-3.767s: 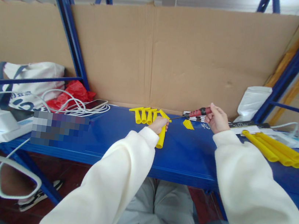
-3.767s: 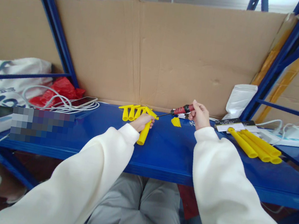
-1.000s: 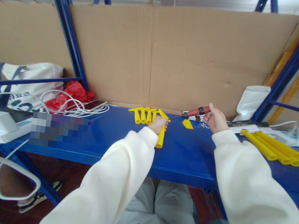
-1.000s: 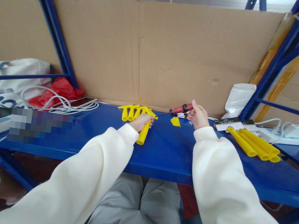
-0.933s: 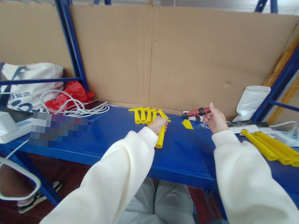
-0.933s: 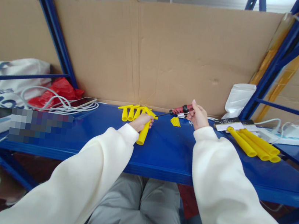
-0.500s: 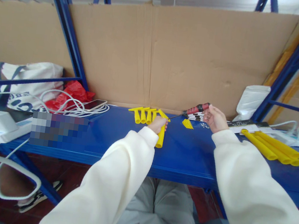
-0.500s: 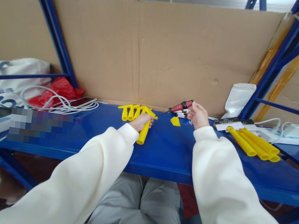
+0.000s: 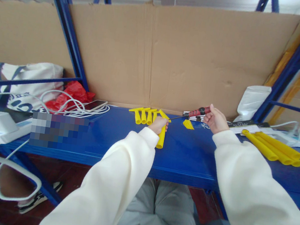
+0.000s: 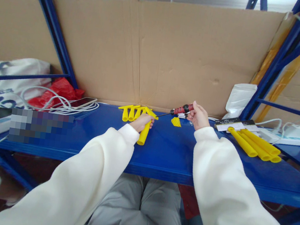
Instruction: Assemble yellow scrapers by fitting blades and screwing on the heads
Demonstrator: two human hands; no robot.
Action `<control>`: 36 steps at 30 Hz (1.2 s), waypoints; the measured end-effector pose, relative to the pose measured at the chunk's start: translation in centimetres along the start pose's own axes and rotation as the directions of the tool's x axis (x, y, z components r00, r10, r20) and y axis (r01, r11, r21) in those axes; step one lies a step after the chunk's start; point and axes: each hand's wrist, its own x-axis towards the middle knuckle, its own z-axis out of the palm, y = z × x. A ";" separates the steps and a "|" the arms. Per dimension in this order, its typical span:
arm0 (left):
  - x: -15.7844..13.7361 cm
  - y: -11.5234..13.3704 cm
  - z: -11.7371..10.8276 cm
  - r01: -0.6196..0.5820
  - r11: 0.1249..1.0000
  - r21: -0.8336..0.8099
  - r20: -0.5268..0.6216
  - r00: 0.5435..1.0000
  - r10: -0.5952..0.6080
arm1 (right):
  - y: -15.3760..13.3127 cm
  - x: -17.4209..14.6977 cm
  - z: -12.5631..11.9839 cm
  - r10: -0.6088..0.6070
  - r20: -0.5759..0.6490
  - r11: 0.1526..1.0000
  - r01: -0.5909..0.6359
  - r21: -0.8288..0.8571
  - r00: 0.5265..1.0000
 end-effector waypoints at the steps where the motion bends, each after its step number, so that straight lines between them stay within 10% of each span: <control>1: 0.0 0.0 0.0 0.000 1.000 0.001 0.002 1.000 0.000 | -0.1 0.0 0.0 0.008 0.005 1.000 -0.008 0.008 1.000; 36: -0.2 0.1 -0.2 0.002 1.000 0.024 0.020 1.000 -0.002 | 0.1 -0.2 0.4 0.019 -0.075 1.000 -0.020 -0.008 0.997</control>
